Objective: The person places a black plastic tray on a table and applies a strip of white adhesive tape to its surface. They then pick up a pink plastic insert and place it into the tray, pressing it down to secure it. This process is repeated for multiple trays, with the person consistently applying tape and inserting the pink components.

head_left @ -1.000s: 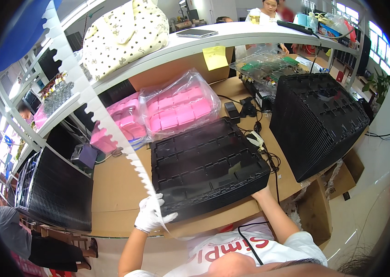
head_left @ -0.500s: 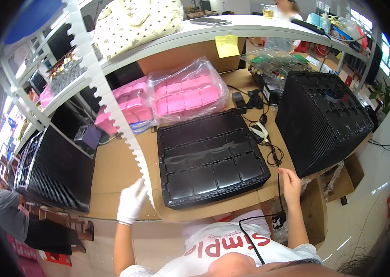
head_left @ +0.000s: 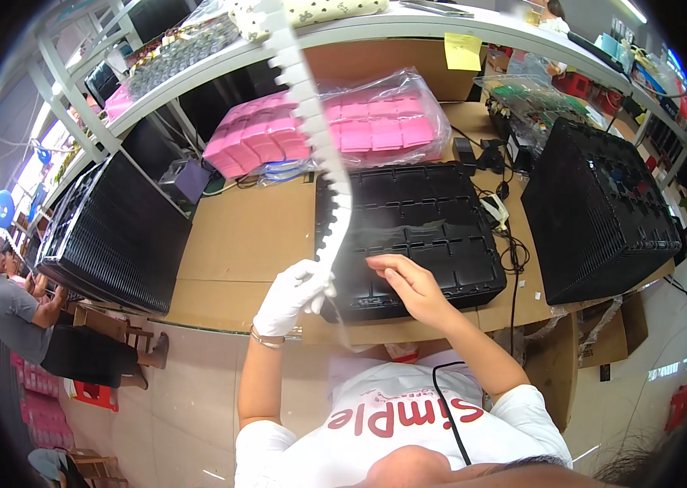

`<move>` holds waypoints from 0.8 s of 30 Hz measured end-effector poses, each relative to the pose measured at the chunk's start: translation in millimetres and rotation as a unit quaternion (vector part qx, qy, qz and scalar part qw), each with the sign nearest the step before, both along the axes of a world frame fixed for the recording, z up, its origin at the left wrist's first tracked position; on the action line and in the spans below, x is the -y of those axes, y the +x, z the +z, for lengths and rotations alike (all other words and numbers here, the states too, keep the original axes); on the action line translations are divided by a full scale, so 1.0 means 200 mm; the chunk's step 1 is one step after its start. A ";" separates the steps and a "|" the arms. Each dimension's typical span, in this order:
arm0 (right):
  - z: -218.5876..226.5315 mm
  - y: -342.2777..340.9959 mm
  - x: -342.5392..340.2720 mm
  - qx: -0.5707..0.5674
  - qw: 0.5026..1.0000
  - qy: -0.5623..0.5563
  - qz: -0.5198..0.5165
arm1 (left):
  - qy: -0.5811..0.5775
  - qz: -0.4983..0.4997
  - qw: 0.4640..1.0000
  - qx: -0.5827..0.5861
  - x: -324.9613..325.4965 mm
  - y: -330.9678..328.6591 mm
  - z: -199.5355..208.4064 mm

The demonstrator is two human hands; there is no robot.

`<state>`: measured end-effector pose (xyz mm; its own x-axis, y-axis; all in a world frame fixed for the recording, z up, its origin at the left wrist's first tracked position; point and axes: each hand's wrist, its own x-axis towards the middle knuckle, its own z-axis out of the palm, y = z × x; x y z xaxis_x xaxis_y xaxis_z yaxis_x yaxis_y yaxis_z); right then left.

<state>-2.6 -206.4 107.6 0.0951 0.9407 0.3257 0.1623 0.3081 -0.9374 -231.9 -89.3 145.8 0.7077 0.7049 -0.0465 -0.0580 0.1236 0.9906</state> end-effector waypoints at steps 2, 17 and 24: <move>0.01 -0.07 -0.02 -0.008 0.998 -0.019 0.060 | -0.051 -0.008 0.984 0.172 0.04 -0.03 -0.01; 0.17 -0.23 -0.18 -0.213 0.918 -0.256 0.214 | -0.304 0.065 0.941 0.133 0.03 -0.05 -0.09; 0.19 -0.21 -0.37 -0.079 0.943 -0.285 0.153 | -0.096 0.041 0.994 -0.032 -0.01 0.01 -0.17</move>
<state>-44.2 -132.9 146.4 -0.2047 0.9498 -0.2368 -0.0088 -0.2437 -0.9698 -230.1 -87.2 111.6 0.6390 0.7344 -0.2286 -0.0132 0.3077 0.9514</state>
